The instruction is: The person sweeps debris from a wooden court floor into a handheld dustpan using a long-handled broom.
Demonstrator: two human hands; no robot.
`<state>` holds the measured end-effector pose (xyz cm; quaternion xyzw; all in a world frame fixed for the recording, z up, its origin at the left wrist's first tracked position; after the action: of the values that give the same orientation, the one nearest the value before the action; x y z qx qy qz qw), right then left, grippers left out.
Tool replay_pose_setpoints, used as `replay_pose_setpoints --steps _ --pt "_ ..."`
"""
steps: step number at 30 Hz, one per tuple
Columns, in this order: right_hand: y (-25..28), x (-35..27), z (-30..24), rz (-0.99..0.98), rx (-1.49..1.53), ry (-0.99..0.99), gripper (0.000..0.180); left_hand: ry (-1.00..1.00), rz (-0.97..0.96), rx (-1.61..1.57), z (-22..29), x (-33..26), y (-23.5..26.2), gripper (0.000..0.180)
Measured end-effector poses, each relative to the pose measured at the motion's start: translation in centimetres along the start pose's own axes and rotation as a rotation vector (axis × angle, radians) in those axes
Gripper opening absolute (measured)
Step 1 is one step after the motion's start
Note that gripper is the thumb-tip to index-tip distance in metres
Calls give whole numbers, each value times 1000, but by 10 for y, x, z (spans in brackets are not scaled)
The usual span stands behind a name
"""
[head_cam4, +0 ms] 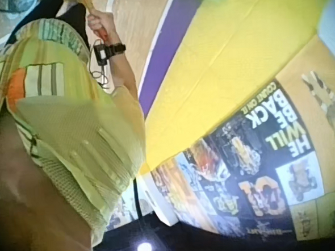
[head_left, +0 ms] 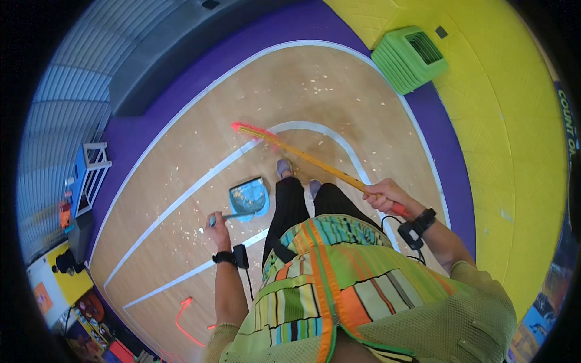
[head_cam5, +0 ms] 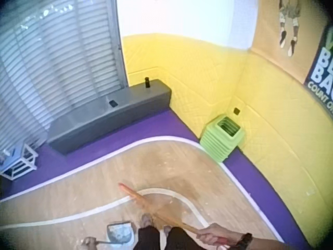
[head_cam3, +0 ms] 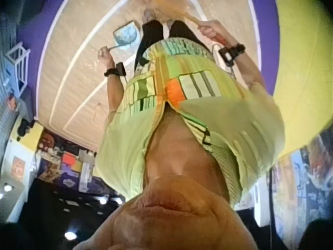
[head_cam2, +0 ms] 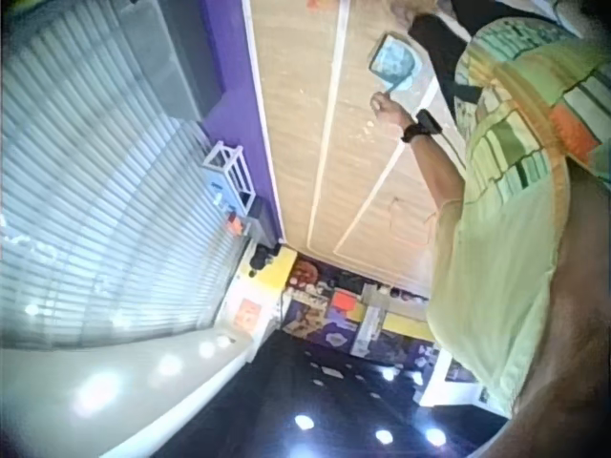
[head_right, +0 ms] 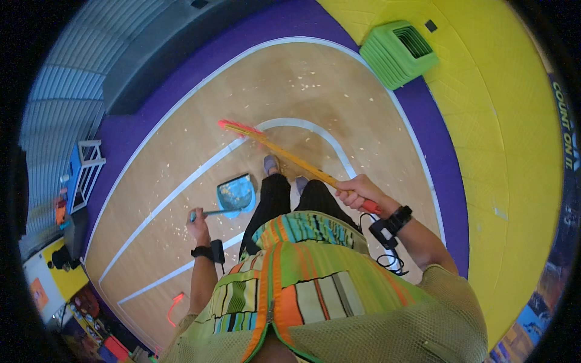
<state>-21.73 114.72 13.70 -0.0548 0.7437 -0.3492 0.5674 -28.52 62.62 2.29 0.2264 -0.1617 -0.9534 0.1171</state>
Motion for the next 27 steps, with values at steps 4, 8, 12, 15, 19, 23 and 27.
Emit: replay_pose_setpoints --steps 4,8,12,15,19,23,27 --pt "5 17 -4 69 -231 70 25 -12 17 -40 -24 23 -7 18" --pt "-12 35 -150 212 -331 113 21 32 29 -161 35 83 -23 15" --pt "29 112 -208 232 -294 175 23 97 -32 -60 39 108 -32 14" --pt "23 162 -268 287 -343 281 29 66 -59 -179 42 126 -34 14" --pt "21 212 -246 392 -530 322 23 57 -132 -162 35 142 -47 14" --pt "-73 203 -175 240 -535 135 27 81 -102 -203 35 155 -41 12" --pt "-113 155 -134 -52 127 -258 22 105 -135 -221 29 160 -49 10"
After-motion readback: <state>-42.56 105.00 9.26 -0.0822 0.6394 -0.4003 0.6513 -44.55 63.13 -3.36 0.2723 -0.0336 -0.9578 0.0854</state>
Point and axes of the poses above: each hand's wrist, its own x-axis towards the middle knuckle, its own y-axis out of the back of the hand, z = x × y, the point moved 7 cm from there along x, towards the middle knuckle, and after that the axes turned 10 degrees about -z, right-handed, at the moved point
